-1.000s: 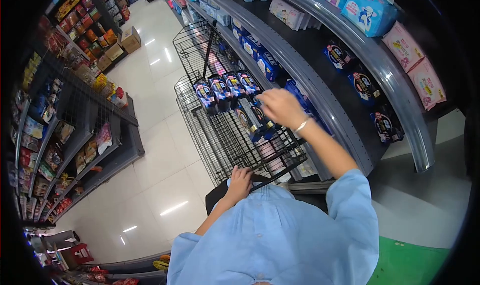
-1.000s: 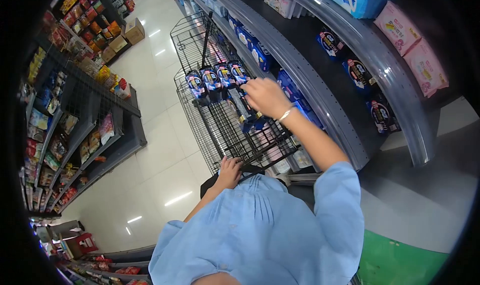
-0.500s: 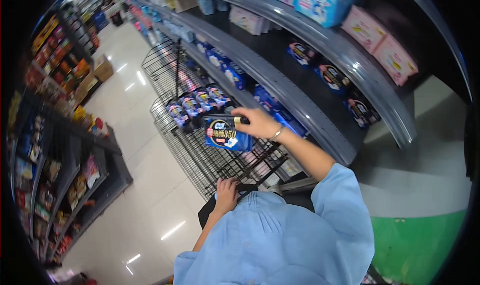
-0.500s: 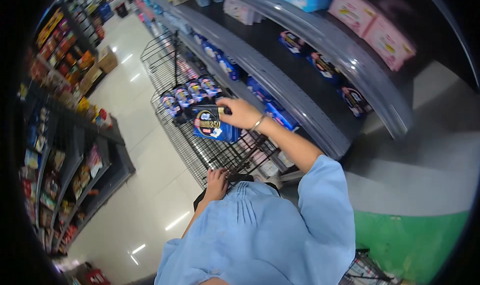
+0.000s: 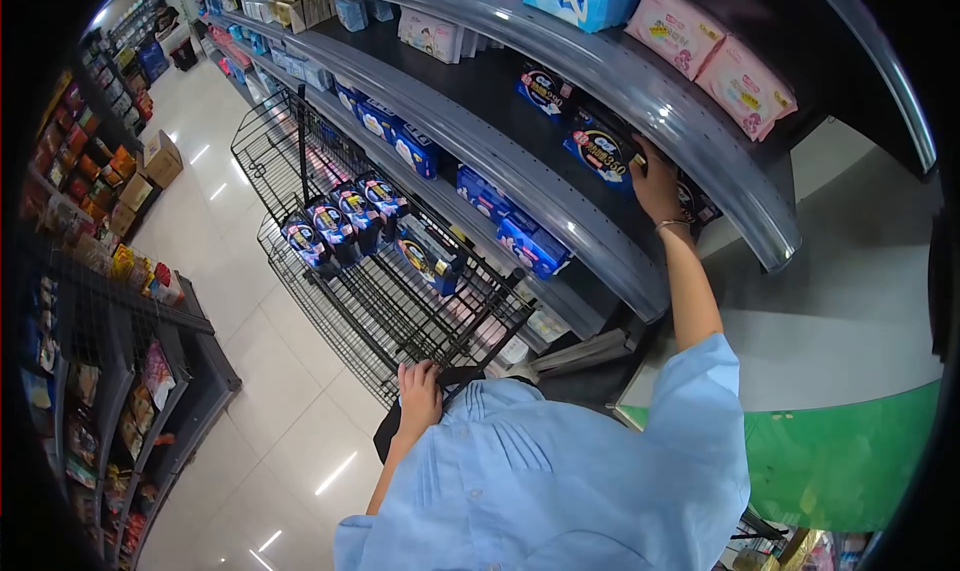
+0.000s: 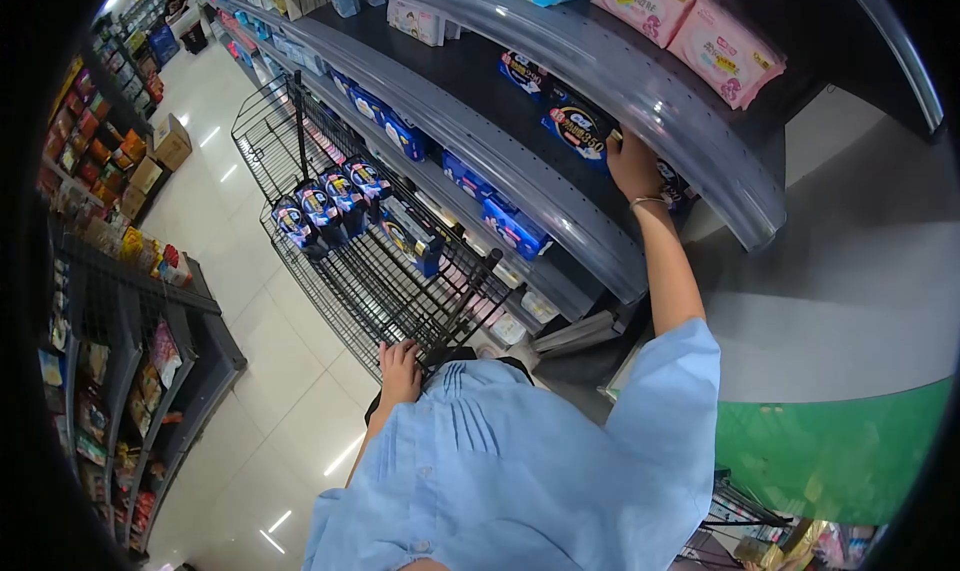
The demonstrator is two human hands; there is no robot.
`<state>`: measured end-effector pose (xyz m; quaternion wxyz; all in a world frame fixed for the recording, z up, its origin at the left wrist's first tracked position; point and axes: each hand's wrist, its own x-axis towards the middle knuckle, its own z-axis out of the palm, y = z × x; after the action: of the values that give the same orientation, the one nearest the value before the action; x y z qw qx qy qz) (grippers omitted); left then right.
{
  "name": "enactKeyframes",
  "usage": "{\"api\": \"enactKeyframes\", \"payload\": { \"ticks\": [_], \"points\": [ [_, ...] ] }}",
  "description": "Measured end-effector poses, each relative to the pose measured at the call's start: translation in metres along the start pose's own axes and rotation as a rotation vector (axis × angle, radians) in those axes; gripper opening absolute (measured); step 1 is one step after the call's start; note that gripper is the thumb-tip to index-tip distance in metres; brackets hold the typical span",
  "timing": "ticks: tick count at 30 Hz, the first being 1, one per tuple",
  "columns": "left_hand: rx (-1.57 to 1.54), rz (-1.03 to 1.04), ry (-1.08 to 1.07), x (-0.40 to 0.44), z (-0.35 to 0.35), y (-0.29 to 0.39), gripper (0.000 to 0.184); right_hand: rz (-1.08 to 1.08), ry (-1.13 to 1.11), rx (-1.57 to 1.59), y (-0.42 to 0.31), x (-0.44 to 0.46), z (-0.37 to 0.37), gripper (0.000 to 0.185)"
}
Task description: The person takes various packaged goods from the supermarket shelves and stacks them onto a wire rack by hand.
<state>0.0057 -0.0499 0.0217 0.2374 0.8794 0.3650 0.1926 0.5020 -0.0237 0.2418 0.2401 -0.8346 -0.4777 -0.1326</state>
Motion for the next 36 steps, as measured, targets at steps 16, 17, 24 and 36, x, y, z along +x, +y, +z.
{"api": "enactKeyframes", "payload": {
  "ticks": [16,17,24,36],
  "points": [
    [-0.006,-0.008,0.040,-0.001,-0.001,0.002,0.036,-0.032,0.122,-0.515,-0.079,-0.009,0.009,0.079],
    [-0.012,-0.003,0.043,-0.001,0.000,0.000,0.037,-0.176,0.219,-0.369,-0.088,-0.012,0.013,0.073],
    [-0.015,0.018,0.028,-0.001,0.000,-0.003,0.039,-0.799,-0.299,0.397,-0.206,-0.072,0.092,0.049],
    [-0.023,0.035,0.030,-0.003,0.002,-0.006,0.040,-0.516,-0.398,-0.235,-0.254,-0.141,0.192,0.051]
  ]
}}
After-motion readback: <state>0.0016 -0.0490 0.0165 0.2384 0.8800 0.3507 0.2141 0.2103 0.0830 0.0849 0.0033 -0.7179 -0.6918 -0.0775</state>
